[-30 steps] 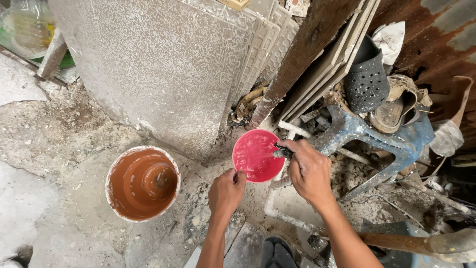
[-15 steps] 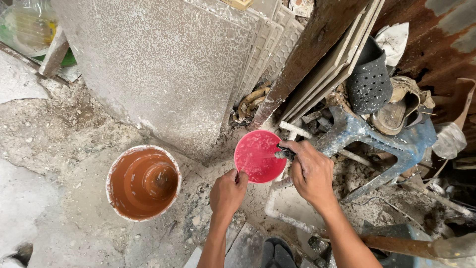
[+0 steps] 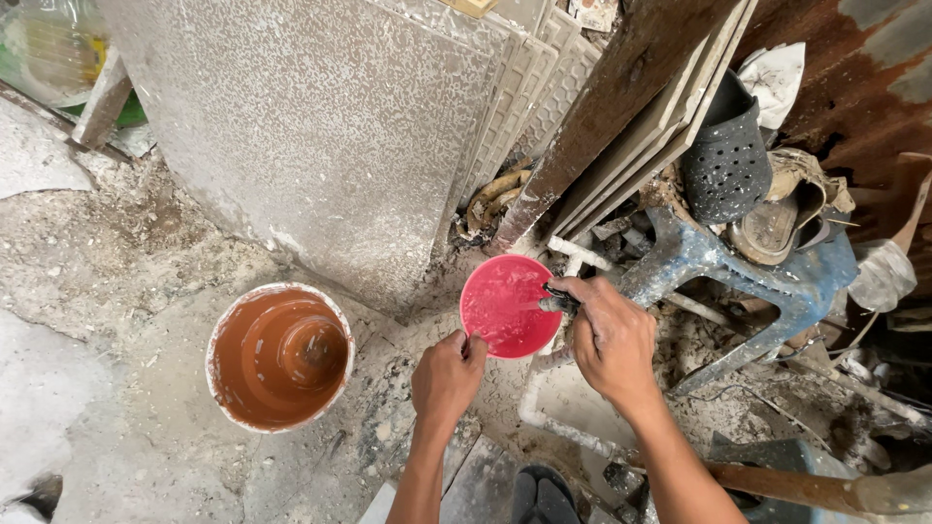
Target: The person scrapes a white paste from a bucket, adds water from a tap using a pink cup, and mixes the contents. They then carry the bucket and scoop a white powder from a bag into it.
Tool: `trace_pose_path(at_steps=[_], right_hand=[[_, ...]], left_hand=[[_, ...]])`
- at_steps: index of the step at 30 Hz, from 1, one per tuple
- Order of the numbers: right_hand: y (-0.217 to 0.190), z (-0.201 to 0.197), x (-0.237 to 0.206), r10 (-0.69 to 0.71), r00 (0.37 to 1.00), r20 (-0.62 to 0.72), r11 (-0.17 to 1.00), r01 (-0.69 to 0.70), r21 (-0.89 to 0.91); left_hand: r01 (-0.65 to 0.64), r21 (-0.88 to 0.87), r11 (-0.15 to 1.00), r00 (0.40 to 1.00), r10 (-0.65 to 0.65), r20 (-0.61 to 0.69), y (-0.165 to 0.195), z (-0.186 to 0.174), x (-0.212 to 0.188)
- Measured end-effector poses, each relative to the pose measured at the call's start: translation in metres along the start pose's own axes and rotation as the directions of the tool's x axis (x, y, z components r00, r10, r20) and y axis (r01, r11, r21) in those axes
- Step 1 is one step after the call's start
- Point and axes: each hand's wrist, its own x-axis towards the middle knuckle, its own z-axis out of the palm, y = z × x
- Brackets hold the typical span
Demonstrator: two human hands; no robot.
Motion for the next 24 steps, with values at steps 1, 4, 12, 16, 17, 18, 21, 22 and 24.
trace_pose_path(at_steps=[1, 4, 12, 16, 17, 18, 21, 22, 24], right_hand=[[-0.0003, -0.0005, -0.0001, -0.001, 1.0, -0.002, 1.0, 0.001, -0.001], [-0.0002, -0.0005, 0.0002, -0.007, 1.0, -0.006, 1.0, 0.007, -0.01], [0.0043, 0.0035, -0.001, 0.003, 1.0, -0.009, 1.0, -0.003, -0.016], [0.0035, 0.0032, -0.0012, -0.009, 1.0, -0.013, 1.0, 0.008, -0.019], [0.0029, 0.0028, -0.0009, -0.012, 1.0, -0.015, 1.0, 0.012, -0.02], [0.0021, 0.0023, -0.0004, -0.008, 1.0, -0.015, 1.0, 0.008, -0.017], [-0.0013, 0.0008, 0.002, 0.001, 1.0, -0.015, 1.0, -0.002, -0.006], [-0.0027, 0.0001, 0.0028, 0.007, 1.0, -0.012, 1.0, -0.007, 0.0], [-0.0056, -0.0013, 0.0044, 0.004, 1.0, -0.018, 1.0, -0.004, 0.012]], left_hand=[[-0.007, -0.008, 1.0, 1.0, 0.007, -0.005, 0.0, 0.0006, 0.0004], [0.0, -0.018, 1.0, 1.0, 0.0, 0.02, -0.0002, 0.0021, 0.0017], [0.028, -0.007, 1.0, 0.998, -0.028, 0.059, 0.0025, 0.0022, 0.0019], [0.029, 0.005, 1.0, 0.997, -0.029, 0.064, 0.0029, 0.002, 0.0024], [0.022, 0.008, 1.0, 0.998, -0.022, 0.058, 0.0029, 0.0023, 0.0027], [0.015, 0.01, 1.0, 0.999, -0.015, 0.052, 0.0027, 0.0026, 0.0028], [0.0, 0.019, 1.0, 0.999, -0.001, 0.047, 0.0021, 0.0037, 0.0038], [0.009, 0.023, 1.0, 0.998, -0.01, 0.058, 0.002, 0.0041, 0.004], [0.024, 0.032, 0.999, 0.997, -0.027, 0.079, 0.0016, 0.0047, 0.0044]])
